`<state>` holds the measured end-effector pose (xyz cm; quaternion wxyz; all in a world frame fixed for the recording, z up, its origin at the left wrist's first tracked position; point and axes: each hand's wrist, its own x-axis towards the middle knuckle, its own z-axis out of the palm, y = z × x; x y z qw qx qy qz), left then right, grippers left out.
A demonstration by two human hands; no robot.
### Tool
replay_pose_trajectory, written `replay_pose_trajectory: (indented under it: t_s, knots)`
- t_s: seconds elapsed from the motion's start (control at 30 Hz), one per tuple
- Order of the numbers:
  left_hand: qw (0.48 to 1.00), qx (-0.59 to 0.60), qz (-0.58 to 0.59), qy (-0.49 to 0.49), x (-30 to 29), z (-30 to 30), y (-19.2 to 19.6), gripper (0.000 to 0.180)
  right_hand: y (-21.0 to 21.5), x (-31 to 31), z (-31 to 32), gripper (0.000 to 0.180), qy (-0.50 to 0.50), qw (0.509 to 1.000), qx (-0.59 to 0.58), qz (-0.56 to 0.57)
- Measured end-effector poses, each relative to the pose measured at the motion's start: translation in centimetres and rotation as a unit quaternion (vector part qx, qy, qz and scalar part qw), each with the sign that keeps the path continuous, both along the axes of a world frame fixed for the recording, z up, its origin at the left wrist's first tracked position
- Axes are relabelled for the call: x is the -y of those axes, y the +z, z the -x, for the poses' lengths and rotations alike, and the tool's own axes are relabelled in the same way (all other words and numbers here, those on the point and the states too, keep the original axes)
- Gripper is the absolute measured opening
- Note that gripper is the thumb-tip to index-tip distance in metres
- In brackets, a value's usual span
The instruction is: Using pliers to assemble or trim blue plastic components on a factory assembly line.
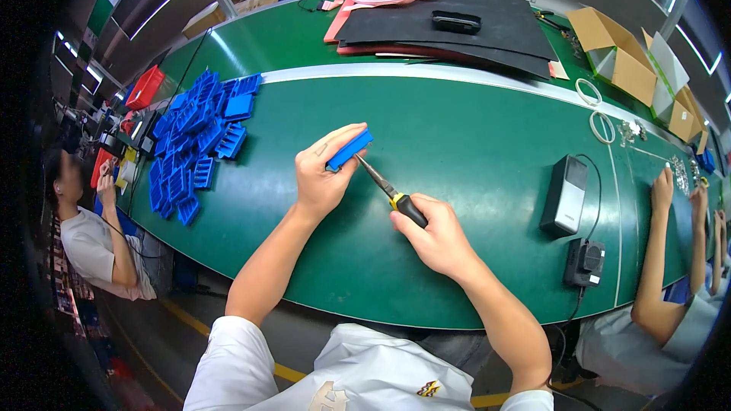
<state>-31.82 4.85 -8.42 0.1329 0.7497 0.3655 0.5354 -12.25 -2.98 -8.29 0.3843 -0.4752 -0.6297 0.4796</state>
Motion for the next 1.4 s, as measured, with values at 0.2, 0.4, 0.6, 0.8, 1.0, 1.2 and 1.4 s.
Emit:
replay_pose_trajectory:
  t_s: [0.2,0.4,0.6,0.8,1.0,1.2,1.4]
  knots:
    - [0.998,0.029,0.051,0.000,0.0,0.0,-0.2,0.033,0.4,0.2,0.4,0.022,0.005,0.999,-0.006,0.050]
    - [1.000,0.016,0.018,0.020,-0.3,0.4,0.1,0.031,-0.9,-0.1,-0.4,0.016,0.002,0.999,-0.019,0.035]
    - [0.999,0.028,0.001,0.032,-0.1,0.1,-0.1,0.030,0.1,0.5,0.2,0.016,0.037,0.998,-0.003,0.047]
    - [1.000,0.012,0.000,0.022,0.1,-0.1,-0.3,0.031,0.2,0.5,0.5,0.015,0.042,0.999,0.017,0.021]
    - [1.000,0.013,-0.010,0.018,0.1,-0.2,-0.4,0.031,0.1,0.7,0.6,0.015,0.036,0.999,0.015,-0.003]
    - [1.000,0.004,0.005,0.000,-0.1,-0.1,-0.5,0.030,0.2,0.5,0.5,0.021,0.044,0.999,0.010,-0.004]
    - [0.999,-0.006,0.019,-0.026,-0.4,0.4,-0.3,0.028,0.4,0.2,-0.3,0.017,0.061,0.996,0.034,0.050]
